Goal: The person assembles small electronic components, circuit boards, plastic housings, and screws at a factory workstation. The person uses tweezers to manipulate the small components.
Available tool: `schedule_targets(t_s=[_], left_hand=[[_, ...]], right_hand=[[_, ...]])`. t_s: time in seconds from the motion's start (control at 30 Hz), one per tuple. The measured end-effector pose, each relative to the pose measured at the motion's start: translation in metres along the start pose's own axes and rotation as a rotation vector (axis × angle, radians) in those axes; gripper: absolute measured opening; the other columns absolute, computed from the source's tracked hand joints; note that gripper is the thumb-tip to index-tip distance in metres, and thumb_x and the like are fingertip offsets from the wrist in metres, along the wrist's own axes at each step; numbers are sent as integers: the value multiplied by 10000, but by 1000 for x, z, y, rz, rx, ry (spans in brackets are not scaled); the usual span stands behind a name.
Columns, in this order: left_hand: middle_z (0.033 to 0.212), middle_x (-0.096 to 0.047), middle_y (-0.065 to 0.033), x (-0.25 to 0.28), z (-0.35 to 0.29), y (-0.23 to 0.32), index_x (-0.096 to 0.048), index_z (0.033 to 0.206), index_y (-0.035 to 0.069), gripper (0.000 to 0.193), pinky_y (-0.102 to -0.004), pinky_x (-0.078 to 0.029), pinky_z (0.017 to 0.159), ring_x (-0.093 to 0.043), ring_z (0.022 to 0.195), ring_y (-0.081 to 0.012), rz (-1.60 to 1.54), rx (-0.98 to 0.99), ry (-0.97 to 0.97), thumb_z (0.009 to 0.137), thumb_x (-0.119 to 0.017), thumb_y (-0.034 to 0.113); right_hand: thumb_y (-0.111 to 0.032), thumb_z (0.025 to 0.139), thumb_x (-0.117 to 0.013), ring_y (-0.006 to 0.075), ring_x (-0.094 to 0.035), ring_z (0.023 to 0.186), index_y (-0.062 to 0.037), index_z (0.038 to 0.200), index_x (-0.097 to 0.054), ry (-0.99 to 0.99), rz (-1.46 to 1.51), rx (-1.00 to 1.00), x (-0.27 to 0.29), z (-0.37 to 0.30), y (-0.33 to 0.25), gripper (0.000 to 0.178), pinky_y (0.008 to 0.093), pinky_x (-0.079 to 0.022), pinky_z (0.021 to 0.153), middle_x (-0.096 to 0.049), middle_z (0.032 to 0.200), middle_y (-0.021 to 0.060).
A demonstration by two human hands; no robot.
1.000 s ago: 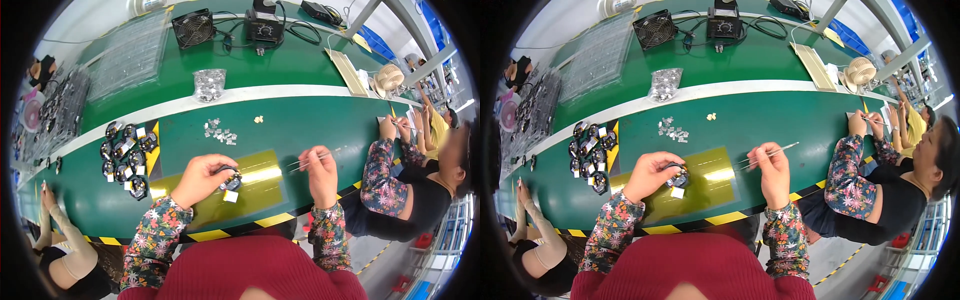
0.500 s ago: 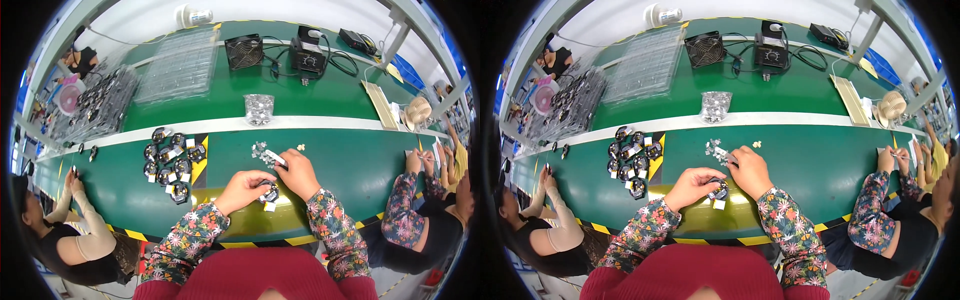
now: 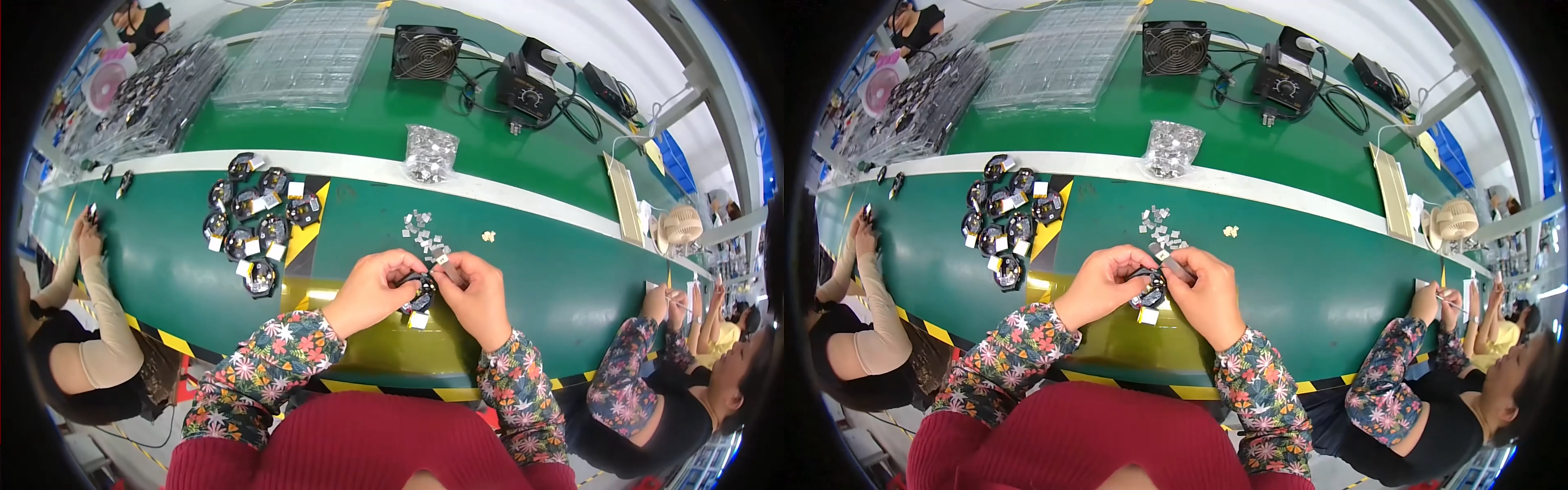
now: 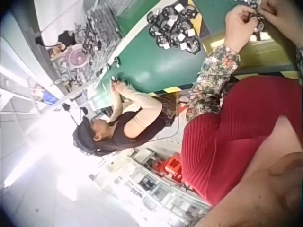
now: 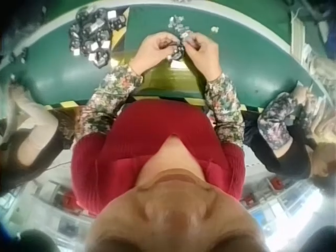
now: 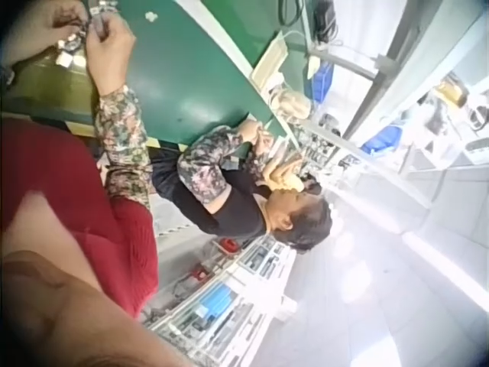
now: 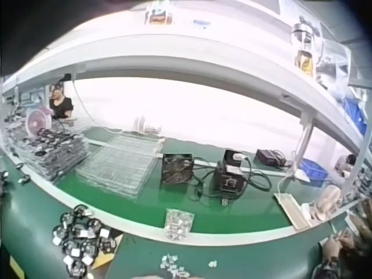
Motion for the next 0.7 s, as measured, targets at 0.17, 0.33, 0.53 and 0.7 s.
schedule_targets(t_s=[0.17,0.33,0.53,0.7], left_hand=[[707,-580,-8,0,-1,4,-579,882,-11,116,-201,-423,530,-497,594,-28,58,-28,42,767,-565,-4],[679,-580,-29,-4,-5,13,-577,861,-19,105,-219,-429,521,-506,584,-54,130,-31,81,758,-573,1],[744,-587,-6,0,-5,2,-578,917,-18,157,-193,-447,557,-525,641,-32,265,-89,64,767,-537,-38],[682,-575,-13,-4,-6,11,-591,916,-18,158,-197,-425,511,-505,585,-32,269,-107,92,764,-549,-31]], right_hand=[[-5,731,-643,139,-562,588,28,802,-579,0,39,80,-7,-4,-3,101,240,-455,521,-588,763,93],[13,730,-634,175,-572,625,36,801,-566,50,27,152,-11,-7,-5,101,263,-472,538,-584,820,110],[31,722,-626,197,-577,638,26,804,-560,78,19,198,-14,-9,-8,106,271,-478,539,-579,838,117],[54,697,-618,212,-578,640,15,801,-540,81,2,236,-14,-10,-6,135,280,-482,529,-573,851,122]])
Point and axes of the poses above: each hand's wrist, its own z-axis towards the middle knuckle, its own x-axis out of the back of the hand, y = z × x, the point moved 1 cm from there along z, towards the middle knuckle
